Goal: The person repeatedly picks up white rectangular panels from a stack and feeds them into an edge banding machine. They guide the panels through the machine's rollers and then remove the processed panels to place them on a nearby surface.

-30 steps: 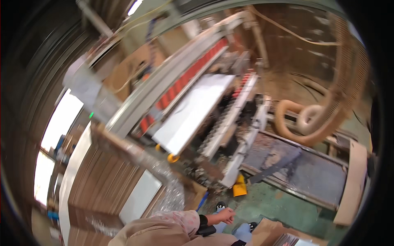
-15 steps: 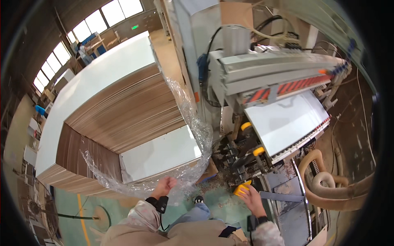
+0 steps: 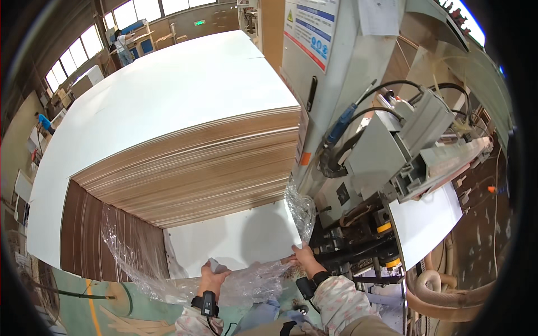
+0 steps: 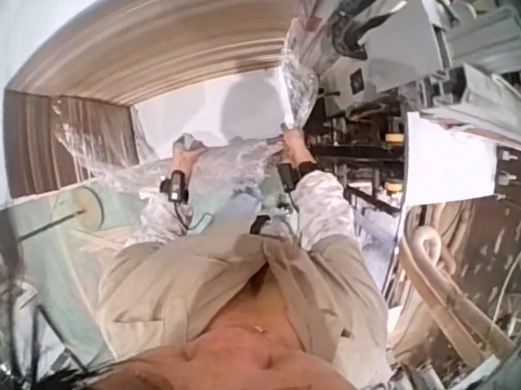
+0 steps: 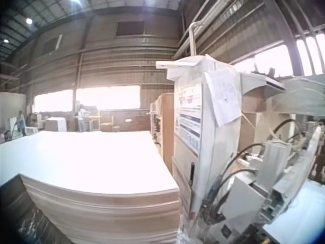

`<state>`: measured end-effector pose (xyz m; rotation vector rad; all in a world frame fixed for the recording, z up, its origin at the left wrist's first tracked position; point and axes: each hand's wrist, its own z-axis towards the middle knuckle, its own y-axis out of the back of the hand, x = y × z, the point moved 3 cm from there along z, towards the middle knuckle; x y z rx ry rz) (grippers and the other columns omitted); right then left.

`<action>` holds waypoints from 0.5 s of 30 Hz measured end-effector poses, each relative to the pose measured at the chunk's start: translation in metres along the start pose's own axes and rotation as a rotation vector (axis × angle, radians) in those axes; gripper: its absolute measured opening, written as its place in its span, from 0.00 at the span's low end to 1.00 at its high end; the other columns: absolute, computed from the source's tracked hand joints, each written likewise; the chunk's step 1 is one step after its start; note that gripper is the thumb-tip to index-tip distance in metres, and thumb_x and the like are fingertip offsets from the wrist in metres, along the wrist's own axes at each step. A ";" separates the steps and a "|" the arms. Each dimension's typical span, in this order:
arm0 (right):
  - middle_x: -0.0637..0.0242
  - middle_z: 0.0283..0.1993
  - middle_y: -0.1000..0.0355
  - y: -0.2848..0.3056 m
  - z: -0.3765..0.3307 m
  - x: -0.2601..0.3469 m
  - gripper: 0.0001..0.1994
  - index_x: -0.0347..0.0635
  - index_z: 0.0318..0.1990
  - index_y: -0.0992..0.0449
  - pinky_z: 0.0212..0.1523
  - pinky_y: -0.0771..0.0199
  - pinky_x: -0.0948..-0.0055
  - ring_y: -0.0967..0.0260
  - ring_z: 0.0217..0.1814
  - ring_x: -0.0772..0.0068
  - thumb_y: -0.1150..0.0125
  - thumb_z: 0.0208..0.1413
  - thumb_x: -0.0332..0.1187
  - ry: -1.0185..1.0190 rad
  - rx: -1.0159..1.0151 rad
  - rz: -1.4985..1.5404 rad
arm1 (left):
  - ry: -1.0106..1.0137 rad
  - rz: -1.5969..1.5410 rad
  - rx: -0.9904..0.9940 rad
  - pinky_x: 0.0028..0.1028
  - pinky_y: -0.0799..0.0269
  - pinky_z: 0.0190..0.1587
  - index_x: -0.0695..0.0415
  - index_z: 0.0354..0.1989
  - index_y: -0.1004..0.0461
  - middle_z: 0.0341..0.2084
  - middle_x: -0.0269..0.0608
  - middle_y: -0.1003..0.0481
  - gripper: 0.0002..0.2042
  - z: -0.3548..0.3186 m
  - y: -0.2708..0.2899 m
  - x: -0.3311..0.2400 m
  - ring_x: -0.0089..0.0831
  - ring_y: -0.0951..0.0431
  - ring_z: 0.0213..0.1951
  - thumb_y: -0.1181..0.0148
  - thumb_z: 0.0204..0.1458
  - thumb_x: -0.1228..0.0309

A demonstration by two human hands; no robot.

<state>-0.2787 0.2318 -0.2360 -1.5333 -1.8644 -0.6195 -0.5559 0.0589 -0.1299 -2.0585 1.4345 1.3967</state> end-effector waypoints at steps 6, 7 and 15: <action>0.57 0.33 0.29 -0.001 -0.006 -0.004 0.14 0.39 0.49 0.39 0.20 0.25 0.74 0.28 0.25 0.67 0.50 0.56 0.29 0.105 -0.067 0.018 | 0.587 -1.258 -0.082 0.50 0.48 0.59 0.61 0.55 0.45 0.55 0.50 0.44 0.23 0.036 -0.016 0.069 0.47 0.46 0.60 0.60 0.56 0.59; 0.58 0.33 0.30 -0.003 -0.008 -0.007 0.14 0.39 0.49 0.39 0.21 0.25 0.74 0.28 0.26 0.68 0.50 0.56 0.29 0.092 -0.065 0.029 | 0.601 -1.253 -0.087 0.50 0.48 0.59 0.60 0.55 0.44 0.55 0.50 0.43 0.23 0.031 -0.016 0.067 0.46 0.46 0.60 0.60 0.56 0.59; 0.60 0.36 0.31 -0.002 -0.031 -0.001 0.14 0.40 0.49 0.41 0.25 0.26 0.75 0.29 0.31 0.71 0.51 0.55 0.28 0.003 -0.044 0.139 | 0.629 -1.255 -0.164 0.51 0.42 0.55 0.61 0.52 0.41 0.52 0.50 0.40 0.20 0.036 -0.012 0.090 0.46 0.40 0.56 0.58 0.55 0.61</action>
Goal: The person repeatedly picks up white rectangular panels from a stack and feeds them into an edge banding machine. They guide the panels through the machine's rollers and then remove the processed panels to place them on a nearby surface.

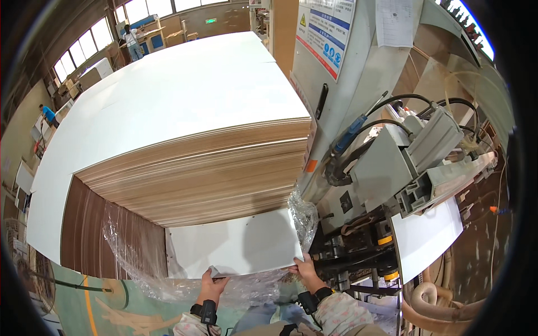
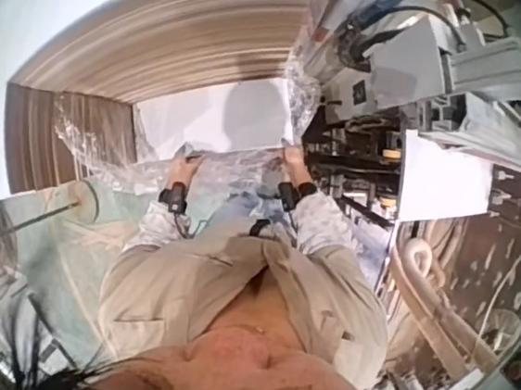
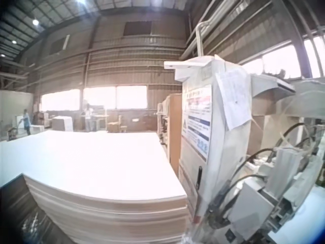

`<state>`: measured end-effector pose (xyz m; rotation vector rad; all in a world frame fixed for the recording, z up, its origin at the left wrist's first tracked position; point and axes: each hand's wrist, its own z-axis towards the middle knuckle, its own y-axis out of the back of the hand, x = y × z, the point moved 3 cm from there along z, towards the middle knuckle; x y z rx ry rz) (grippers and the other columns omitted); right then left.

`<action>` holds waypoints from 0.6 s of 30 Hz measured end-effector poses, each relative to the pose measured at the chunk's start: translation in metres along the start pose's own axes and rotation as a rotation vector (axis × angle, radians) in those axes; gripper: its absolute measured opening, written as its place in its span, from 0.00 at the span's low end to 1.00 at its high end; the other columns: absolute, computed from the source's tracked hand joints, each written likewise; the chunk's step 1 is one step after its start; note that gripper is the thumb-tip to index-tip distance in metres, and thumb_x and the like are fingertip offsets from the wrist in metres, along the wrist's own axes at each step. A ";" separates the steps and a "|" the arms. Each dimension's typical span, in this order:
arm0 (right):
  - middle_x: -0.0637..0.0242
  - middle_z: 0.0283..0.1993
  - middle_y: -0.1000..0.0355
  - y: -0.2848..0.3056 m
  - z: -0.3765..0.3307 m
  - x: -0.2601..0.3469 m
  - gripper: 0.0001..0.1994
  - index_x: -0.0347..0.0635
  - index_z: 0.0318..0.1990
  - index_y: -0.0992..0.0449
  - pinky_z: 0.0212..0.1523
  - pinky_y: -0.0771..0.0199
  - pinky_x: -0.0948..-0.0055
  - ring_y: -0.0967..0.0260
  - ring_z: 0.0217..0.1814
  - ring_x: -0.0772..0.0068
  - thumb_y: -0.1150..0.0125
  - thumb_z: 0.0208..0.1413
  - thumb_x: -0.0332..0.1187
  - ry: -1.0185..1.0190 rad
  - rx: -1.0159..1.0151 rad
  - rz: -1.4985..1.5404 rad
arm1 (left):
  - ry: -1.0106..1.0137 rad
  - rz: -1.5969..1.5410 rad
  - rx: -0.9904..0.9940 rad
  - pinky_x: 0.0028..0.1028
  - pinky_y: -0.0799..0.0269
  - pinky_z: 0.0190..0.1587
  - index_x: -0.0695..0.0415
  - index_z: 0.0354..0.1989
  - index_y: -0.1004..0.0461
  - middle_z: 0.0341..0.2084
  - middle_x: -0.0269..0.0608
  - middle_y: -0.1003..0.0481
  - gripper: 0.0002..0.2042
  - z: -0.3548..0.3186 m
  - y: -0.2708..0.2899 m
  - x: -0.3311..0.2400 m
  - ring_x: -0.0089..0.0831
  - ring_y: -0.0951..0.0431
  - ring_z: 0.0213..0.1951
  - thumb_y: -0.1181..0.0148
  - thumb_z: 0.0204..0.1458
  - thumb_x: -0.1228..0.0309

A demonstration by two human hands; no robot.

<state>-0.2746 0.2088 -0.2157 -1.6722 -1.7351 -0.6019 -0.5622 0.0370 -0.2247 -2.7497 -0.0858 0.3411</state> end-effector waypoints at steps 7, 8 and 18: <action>0.62 0.36 0.32 0.002 -0.018 0.022 0.13 0.38 0.45 0.36 0.29 0.28 0.75 0.32 0.33 0.72 0.46 0.53 0.31 0.104 -0.031 -0.084 | -0.003 -0.073 0.030 0.53 0.40 0.54 0.60 0.49 0.39 0.50 0.50 0.38 0.18 0.002 0.005 -0.003 0.47 0.38 0.55 0.56 0.54 0.62; 0.62 0.36 0.32 0.001 -0.016 0.022 0.13 0.38 0.44 0.35 0.29 0.28 0.75 0.32 0.32 0.73 0.46 0.52 0.31 0.152 -0.053 -0.099 | -0.026 -0.034 0.037 0.52 0.41 0.55 0.62 0.50 0.40 0.51 0.51 0.38 0.20 0.000 0.003 -0.003 0.48 0.39 0.55 0.56 0.54 0.61; 0.59 0.30 0.28 0.001 -0.013 0.024 0.18 0.32 0.40 0.30 0.33 0.33 0.73 0.31 0.33 0.72 0.39 0.46 0.37 0.427 -0.229 -0.270 | -0.017 -0.016 0.135 0.51 0.50 0.59 0.66 0.55 0.47 0.56 0.54 0.44 0.27 0.000 0.002 -0.007 0.48 0.45 0.59 0.56 0.53 0.59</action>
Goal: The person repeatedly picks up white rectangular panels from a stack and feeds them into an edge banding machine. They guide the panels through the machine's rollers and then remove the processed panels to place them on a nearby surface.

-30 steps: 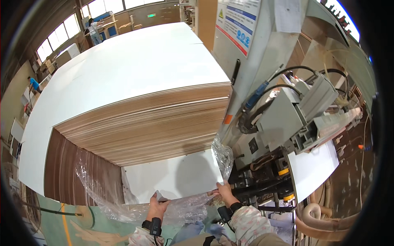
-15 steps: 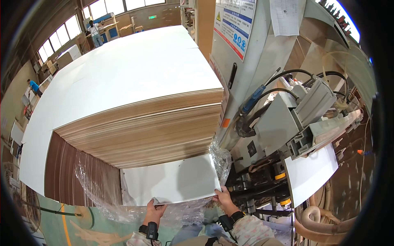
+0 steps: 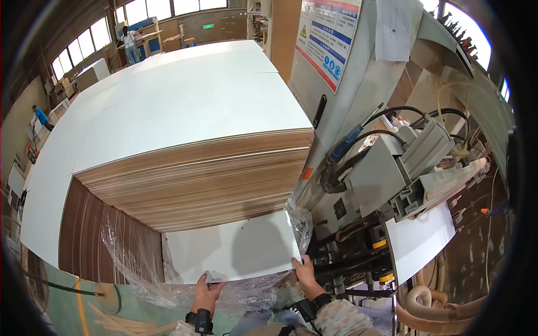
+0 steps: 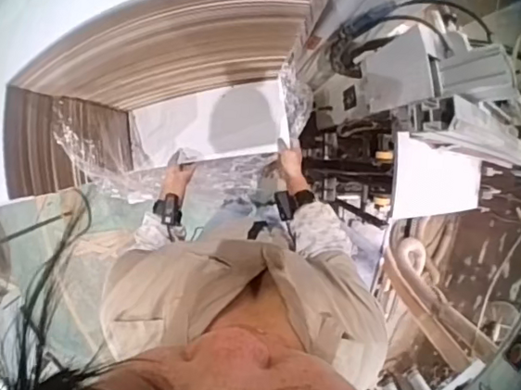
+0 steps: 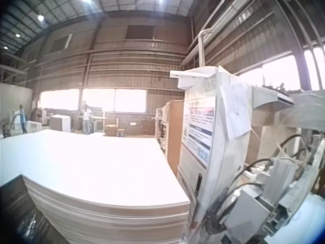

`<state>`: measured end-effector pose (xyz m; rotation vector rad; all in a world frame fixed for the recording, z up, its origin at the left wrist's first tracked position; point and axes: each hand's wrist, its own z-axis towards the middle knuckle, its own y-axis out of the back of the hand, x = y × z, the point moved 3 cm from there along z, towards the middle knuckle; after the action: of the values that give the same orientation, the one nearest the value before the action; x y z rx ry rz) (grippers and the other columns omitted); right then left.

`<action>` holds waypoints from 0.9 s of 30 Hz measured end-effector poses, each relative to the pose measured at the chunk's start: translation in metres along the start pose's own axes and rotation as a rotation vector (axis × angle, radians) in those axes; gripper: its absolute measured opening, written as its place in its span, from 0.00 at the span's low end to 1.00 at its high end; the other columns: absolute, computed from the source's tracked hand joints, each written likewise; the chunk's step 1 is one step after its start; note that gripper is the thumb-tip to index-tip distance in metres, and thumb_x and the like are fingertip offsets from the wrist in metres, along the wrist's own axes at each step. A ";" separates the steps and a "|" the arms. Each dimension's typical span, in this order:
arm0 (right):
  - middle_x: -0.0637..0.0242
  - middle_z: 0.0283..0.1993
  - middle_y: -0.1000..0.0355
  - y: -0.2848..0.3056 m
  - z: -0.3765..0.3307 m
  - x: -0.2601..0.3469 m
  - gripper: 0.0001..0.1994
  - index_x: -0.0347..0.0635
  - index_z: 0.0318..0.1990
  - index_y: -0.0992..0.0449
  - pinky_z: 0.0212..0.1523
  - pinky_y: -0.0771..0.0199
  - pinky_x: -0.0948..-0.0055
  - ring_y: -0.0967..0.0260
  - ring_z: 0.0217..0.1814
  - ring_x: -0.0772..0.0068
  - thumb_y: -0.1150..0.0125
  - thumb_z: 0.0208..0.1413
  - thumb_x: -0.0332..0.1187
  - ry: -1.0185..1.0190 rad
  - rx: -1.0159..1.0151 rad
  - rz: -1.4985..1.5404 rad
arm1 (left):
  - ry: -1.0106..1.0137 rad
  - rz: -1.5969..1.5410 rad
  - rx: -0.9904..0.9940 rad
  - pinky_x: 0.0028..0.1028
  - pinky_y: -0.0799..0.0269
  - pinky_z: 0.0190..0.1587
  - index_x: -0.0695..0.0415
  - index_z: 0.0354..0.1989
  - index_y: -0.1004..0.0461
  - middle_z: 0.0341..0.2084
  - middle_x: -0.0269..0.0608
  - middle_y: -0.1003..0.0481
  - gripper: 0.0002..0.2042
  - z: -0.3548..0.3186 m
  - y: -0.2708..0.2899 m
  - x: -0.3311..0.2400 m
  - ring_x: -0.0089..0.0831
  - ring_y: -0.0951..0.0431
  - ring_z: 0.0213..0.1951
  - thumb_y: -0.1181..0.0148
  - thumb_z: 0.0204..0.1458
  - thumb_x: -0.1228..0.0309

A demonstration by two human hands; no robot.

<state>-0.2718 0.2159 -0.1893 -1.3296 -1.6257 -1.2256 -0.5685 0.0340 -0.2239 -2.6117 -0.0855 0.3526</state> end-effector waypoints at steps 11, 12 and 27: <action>0.68 0.22 0.33 0.010 -0.002 0.043 0.16 0.33 0.28 0.29 0.27 0.38 0.74 0.39 0.26 0.78 0.35 0.43 0.39 0.022 -0.007 -0.232 | 0.150 -0.014 -0.101 0.51 0.53 0.59 0.59 0.54 0.44 0.56 0.48 0.44 0.28 -0.006 0.009 -0.009 0.44 0.42 0.57 0.50 0.50 0.53; 0.67 0.23 0.33 0.010 0.000 0.040 0.16 0.33 0.28 0.30 0.27 0.37 0.74 0.39 0.26 0.78 0.35 0.43 0.39 0.025 0.000 -0.256 | 0.112 0.015 -0.019 0.50 0.52 0.59 0.59 0.54 0.44 0.56 0.48 0.44 0.29 -0.006 0.008 -0.009 0.44 0.42 0.57 0.50 0.49 0.52; 0.61 0.42 0.30 0.009 -0.042 0.097 0.20 0.29 0.48 0.35 0.42 0.31 0.74 0.31 0.41 0.72 0.40 0.49 0.29 -0.207 0.468 0.287 | -0.354 -0.178 0.148 0.39 0.39 0.54 0.54 0.57 0.43 0.54 0.40 0.39 0.27 0.024 0.040 -0.073 0.42 0.36 0.53 0.60 0.55 0.49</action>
<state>-0.2876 0.2065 -0.0848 -1.3509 -1.6586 -0.5091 -0.6458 0.0012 -0.2463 -2.3487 -0.3936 0.7239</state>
